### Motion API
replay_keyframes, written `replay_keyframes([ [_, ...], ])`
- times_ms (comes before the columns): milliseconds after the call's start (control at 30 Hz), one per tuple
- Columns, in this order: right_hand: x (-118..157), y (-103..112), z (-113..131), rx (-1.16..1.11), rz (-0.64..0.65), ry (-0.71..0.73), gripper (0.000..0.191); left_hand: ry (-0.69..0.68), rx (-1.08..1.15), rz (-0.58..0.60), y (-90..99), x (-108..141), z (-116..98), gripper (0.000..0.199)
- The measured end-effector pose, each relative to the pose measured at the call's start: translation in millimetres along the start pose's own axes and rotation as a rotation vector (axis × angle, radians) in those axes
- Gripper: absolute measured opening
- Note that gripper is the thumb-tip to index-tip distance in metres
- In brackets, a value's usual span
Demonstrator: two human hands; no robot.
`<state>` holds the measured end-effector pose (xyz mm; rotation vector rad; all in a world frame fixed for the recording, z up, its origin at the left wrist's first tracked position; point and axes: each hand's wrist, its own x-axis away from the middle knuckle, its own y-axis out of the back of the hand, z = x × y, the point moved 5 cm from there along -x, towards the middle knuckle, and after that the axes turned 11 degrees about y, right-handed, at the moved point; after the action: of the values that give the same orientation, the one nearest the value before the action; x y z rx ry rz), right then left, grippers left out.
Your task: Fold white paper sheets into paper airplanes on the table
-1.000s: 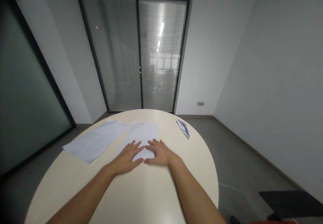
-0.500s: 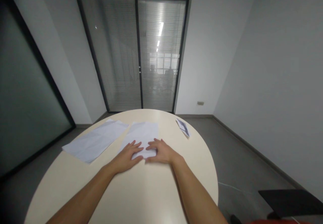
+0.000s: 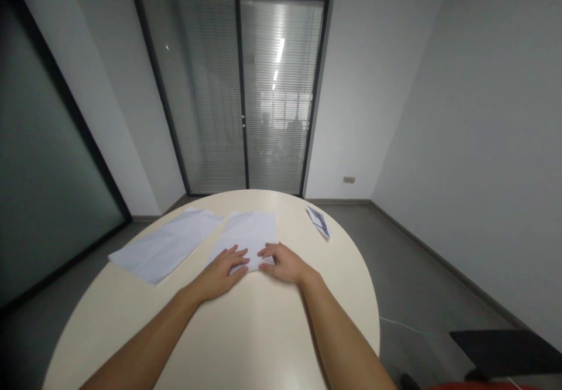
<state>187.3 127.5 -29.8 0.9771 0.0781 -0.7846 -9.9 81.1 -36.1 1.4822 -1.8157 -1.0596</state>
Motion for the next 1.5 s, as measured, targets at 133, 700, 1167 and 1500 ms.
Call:
replay_keyframes([
  [133, 2.4, 4.0, -4.2, -0.012, -0.002, -0.066, 0.034, -0.03, 0.026, -0.005, -1.1, -1.8, 2.1, 0.042],
  [700, 5.8, 24.8, -10.1, 0.085, -0.202, -0.161, 0.042, 0.166, 0.052, -0.216, 19.4, -1.2, 5.3, 0.029],
  [1167, 11.0, 34.7, -22.9, 0.158, -0.347, -0.242, 0.043, 0.249, 0.33, -0.461, 25.1, -9.4, 33.4, 0.03],
  [1500, 15.1, 37.9, -28.2, 0.122, -0.461, -0.275, 0.04, 0.215, 0.544, -0.502, 22.7, -15.4, 44.2, 0.036],
])
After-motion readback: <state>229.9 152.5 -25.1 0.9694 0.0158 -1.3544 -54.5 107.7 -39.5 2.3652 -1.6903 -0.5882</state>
